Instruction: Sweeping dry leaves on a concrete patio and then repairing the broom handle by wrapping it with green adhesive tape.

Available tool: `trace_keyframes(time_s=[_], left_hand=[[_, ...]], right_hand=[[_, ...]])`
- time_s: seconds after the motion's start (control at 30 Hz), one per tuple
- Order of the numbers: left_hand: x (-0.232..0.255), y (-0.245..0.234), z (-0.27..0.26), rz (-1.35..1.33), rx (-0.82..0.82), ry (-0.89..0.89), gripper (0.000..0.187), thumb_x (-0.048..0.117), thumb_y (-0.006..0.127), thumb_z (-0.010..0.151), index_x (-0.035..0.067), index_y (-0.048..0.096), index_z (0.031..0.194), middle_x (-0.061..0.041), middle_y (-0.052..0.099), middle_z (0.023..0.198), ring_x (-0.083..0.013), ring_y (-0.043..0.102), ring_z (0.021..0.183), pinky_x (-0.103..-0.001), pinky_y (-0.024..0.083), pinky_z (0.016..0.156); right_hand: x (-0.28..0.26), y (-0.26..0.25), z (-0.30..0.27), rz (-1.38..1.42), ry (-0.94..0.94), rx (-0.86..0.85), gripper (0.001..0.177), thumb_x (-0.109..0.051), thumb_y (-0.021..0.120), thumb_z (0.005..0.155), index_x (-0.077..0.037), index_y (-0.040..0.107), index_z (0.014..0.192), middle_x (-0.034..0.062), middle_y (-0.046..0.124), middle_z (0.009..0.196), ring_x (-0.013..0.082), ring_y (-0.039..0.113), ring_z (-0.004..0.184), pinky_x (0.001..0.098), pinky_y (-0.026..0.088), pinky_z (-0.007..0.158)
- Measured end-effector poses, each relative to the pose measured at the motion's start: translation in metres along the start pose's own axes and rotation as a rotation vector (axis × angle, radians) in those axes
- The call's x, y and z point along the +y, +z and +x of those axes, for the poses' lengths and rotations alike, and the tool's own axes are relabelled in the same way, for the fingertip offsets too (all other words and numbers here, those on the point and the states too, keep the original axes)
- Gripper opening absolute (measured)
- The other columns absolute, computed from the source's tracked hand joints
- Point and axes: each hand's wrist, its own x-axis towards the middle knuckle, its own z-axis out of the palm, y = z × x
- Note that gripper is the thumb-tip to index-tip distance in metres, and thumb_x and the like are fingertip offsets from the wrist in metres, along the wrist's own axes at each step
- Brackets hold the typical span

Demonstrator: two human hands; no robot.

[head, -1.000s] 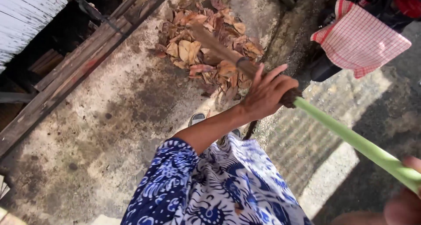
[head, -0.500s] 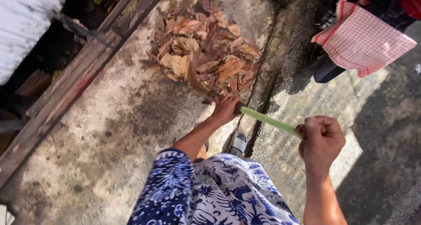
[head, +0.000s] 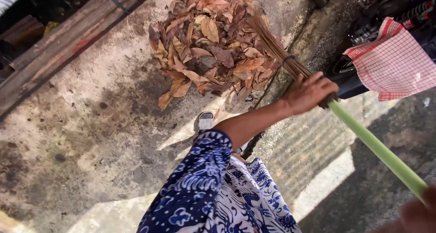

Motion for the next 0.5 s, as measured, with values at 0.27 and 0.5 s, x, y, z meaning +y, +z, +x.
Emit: trace_keyframes(time_s=[0.27, 0.5], left_hand=[[-0.133, -0.048, -0.199, -0.172, -0.392, -0.502, 0.044, 0.001, 0.075, 0.08, 0.014, 0.062, 0.12, -0.012, 0.062, 0.122, -0.0321, 0.055, 0.122, -0.049, 0.041, 0.104], [-0.099, -0.105, -0.244, -0.01, -0.012, -0.306, 0.029, 0.018, 0.073, 0.091, 0.018, 0.059, 0.117, -0.007, 0.063, 0.129, -0.0278, 0.056, 0.123, -0.052, 0.045, 0.102]], right_hand=[[0.025, 0.226, -0.047, 0.249, 0.22, -0.09, 0.016, 0.005, 0.072, 0.108, -0.002, 0.061, 0.098, 0.0074, 0.063, 0.075, 0.016, 0.066, 0.061, 0.0301, 0.057, 0.06], [-0.061, 0.222, -0.071, 0.069, 0.006, -0.263, 0.022, 0.014, 0.061, 0.107, 0.003, 0.053, 0.09, 0.0132, 0.062, 0.079, 0.0185, 0.066, 0.071, 0.0303, 0.054, 0.063]])
